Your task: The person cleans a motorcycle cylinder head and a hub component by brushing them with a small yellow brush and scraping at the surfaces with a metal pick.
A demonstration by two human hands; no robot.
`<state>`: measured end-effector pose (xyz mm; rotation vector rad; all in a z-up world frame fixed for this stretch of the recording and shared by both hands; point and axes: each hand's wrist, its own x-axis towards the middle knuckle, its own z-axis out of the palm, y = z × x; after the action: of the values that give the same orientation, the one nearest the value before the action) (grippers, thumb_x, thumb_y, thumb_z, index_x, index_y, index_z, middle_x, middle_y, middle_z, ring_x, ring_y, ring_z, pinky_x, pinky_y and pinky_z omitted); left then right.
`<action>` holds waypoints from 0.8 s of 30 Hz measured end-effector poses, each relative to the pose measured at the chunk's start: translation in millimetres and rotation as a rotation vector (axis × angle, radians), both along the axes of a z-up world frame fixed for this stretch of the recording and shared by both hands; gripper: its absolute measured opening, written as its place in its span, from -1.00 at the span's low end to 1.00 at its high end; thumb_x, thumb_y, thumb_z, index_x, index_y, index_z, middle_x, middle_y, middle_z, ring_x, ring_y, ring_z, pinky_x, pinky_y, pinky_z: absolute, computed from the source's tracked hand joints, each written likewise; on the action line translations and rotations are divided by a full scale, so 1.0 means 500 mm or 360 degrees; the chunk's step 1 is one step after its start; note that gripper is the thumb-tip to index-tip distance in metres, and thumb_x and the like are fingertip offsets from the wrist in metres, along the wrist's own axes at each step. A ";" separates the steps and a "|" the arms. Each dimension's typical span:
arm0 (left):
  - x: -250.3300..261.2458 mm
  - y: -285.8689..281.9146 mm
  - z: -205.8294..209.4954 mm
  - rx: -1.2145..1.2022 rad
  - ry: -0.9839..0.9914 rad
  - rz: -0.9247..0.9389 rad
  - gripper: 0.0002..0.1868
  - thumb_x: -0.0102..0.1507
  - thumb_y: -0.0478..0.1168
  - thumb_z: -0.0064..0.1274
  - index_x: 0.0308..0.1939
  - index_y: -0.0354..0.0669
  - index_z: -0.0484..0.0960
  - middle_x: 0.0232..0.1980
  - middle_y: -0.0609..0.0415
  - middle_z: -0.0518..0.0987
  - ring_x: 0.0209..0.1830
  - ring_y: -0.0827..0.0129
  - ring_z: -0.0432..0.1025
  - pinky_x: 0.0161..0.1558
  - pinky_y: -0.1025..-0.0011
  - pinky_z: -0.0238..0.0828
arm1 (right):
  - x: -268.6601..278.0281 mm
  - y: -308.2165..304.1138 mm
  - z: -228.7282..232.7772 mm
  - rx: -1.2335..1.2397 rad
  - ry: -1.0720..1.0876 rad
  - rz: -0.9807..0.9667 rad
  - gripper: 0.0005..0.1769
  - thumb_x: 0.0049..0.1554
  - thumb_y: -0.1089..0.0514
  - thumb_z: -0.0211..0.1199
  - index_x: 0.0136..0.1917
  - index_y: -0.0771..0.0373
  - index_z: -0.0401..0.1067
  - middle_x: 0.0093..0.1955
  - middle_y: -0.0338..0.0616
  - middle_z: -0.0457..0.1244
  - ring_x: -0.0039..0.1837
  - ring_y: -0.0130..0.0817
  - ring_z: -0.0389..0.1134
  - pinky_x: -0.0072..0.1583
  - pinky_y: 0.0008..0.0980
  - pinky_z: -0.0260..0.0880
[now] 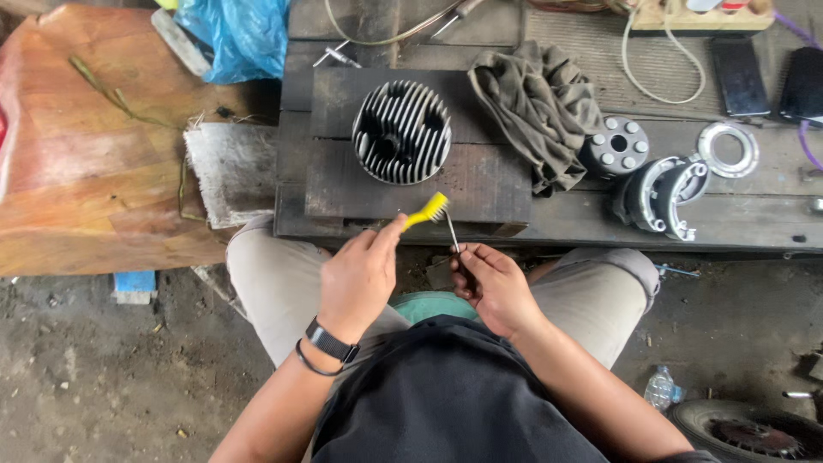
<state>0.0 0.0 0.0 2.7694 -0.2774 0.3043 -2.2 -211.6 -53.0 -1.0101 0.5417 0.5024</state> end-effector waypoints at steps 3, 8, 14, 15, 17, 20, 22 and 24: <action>0.006 -0.018 0.012 0.0040 -0.0140 -0.0034 -0.63 0.41 -0.14 -0.14 0.28 0.25 0.55 -0.37 0.21 0.53 -0.37 0.33 0.52 -0.37 0.42 0.48 | -0.004 -0.003 -0.012 -0.0018 -0.0001 -0.0023 -0.78 0.29 0.31 0.07 0.15 0.46 0.41 -0.18 -0.01 0.27 -0.26 -0.35 0.27 -0.28 -0.52 0.31; 0.017 -0.021 0.030 0.0165 0.0008 -0.0077 -0.65 0.38 -0.15 -0.12 0.21 0.27 0.61 -0.45 0.26 0.51 -0.46 0.42 0.46 -0.49 0.54 0.39 | -0.016 -0.006 -0.025 -0.0073 -0.0046 0.0006 -0.81 0.28 0.30 0.10 0.12 0.43 0.43 -0.22 -0.01 0.28 -0.29 -0.34 0.32 -0.35 -0.54 0.29; 0.017 -0.033 0.041 0.0186 -0.0181 -0.0159 -0.65 0.35 -0.17 -0.07 0.19 0.30 0.62 -0.43 0.29 0.48 -0.44 0.41 0.44 -0.48 0.52 0.39 | -0.015 -0.007 -0.044 -0.0147 -0.0249 -0.0007 -0.81 0.25 0.37 0.12 0.12 0.52 0.41 -0.25 0.05 0.28 -0.33 -0.30 0.30 -0.35 -0.47 0.29; 0.010 -0.035 0.025 0.0138 -0.0126 -0.0255 -0.62 0.33 -0.17 -0.06 0.20 0.32 0.61 -0.45 0.30 0.48 -0.43 0.41 0.45 -0.49 0.53 0.39 | -0.016 -0.009 -0.049 -0.0206 -0.0313 0.0021 -0.81 0.24 0.38 0.12 0.11 0.54 0.41 -0.28 0.04 0.28 -0.36 -0.31 0.30 -0.36 -0.47 0.30; 0.031 -0.014 0.027 0.0201 -0.0221 -0.0154 -0.65 0.34 -0.19 -0.04 0.17 0.27 0.64 -0.44 0.29 0.49 -0.43 0.42 0.45 -0.49 0.55 0.37 | -0.019 -0.015 -0.082 -0.0250 -0.0388 0.0059 -0.81 0.24 0.39 0.14 0.11 0.54 0.40 -0.28 0.07 0.29 -0.39 -0.30 0.31 -0.39 -0.45 0.29; 0.030 -0.027 0.063 0.0182 -0.0308 -0.0135 -0.67 0.35 -0.19 -0.04 0.16 0.24 0.65 -0.43 0.28 0.49 -0.44 0.42 0.42 -0.48 0.55 0.36 | -0.016 -0.021 -0.079 -0.0355 -0.0517 0.0120 -0.81 0.23 0.40 0.16 0.11 0.54 0.38 -0.33 0.10 0.28 -0.46 -0.27 0.30 -0.43 -0.42 0.27; 0.019 -0.038 0.069 0.0102 -0.0302 -0.0189 -0.66 0.36 -0.18 -0.06 0.18 0.27 0.63 -0.44 0.28 0.48 -0.46 0.41 0.40 -0.48 0.54 0.37 | -0.005 -0.025 -0.040 -0.0414 -0.0579 0.0170 -0.81 0.23 0.41 0.14 0.11 0.56 0.37 -0.40 0.10 0.26 -0.51 -0.24 0.29 -0.44 -0.40 0.25; 0.013 -0.038 0.047 0.0051 0.0060 -0.0284 -0.63 0.41 -0.20 -0.19 0.19 0.22 0.64 -0.49 0.23 0.49 -0.51 0.41 0.39 -0.53 0.58 0.33 | 0.010 -0.028 0.019 -0.0908 -0.0634 0.0403 -0.81 0.21 0.34 0.20 0.09 0.47 0.43 -0.43 0.03 0.32 -0.53 -0.35 0.29 -0.41 -0.42 0.25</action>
<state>6.3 -18.9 23.5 2.7535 -0.5199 0.2041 3.0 -225.5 -43.5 -1.6939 0.1951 0.3574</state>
